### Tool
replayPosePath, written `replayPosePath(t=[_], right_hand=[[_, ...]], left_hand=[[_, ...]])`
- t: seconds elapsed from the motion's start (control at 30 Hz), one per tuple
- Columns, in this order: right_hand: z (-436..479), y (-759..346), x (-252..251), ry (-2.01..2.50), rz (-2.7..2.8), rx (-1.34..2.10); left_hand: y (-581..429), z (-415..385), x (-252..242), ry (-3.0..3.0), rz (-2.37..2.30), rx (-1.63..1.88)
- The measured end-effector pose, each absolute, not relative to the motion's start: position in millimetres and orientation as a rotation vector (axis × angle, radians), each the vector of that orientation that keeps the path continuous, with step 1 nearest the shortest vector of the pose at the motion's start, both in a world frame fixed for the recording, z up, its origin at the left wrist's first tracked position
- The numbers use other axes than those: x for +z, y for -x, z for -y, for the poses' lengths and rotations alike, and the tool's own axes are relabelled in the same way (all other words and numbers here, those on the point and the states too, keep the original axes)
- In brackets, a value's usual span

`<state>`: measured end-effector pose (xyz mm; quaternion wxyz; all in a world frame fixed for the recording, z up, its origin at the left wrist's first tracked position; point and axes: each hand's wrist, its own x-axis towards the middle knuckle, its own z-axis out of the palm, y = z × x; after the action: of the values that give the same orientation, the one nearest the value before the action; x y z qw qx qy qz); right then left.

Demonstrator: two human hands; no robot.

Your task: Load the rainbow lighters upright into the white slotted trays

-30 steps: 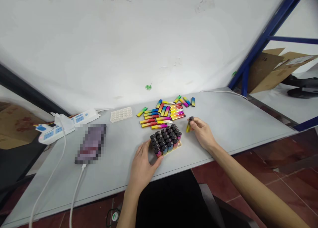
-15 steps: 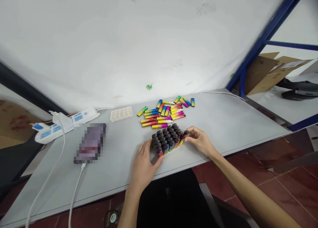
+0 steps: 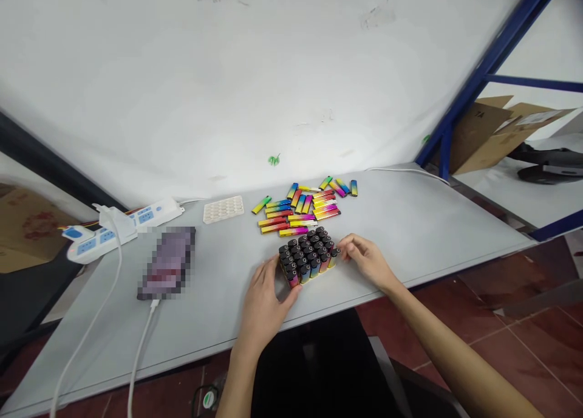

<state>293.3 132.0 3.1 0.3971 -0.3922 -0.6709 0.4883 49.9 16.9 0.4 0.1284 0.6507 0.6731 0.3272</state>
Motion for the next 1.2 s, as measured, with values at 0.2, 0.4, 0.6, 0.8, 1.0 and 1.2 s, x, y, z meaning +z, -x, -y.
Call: replayPosePath(t=[0.2,0.4,0.6,0.8,1.0,1.2], right_hand=[[-134.0,-291.8,-0.9,1.031,1.589,1.254],[-136.2,-288.6,-2.5,1.095,1.509,1.261],[-147.0,-281.7,5.9,1.152,1.496,1.234],[-181.3,-209.6,41.6,1.079,2.015,0.862],[-216.4,-76.7,42.3,0.802,2.685,0.272],[-234.3,-11.7,26.9,0.921,2.794,-0.012]], left_hand=[[-48.5,-18.3,-1.8,-1.855,-1.996,0.905],[-52.2,-30.2,6.9,-1.833,-1.983,0.79],[-47.2,-25.0,15.0,-1.863,-1.994,0.774],[-3.4,21.9,8.3,-1.666,-2.17,0.823],[29.0,54.3,2.8,-1.46,-2.462,0.876],[33.6,58.0,3.1,-1.236,-2.617,0.951]])
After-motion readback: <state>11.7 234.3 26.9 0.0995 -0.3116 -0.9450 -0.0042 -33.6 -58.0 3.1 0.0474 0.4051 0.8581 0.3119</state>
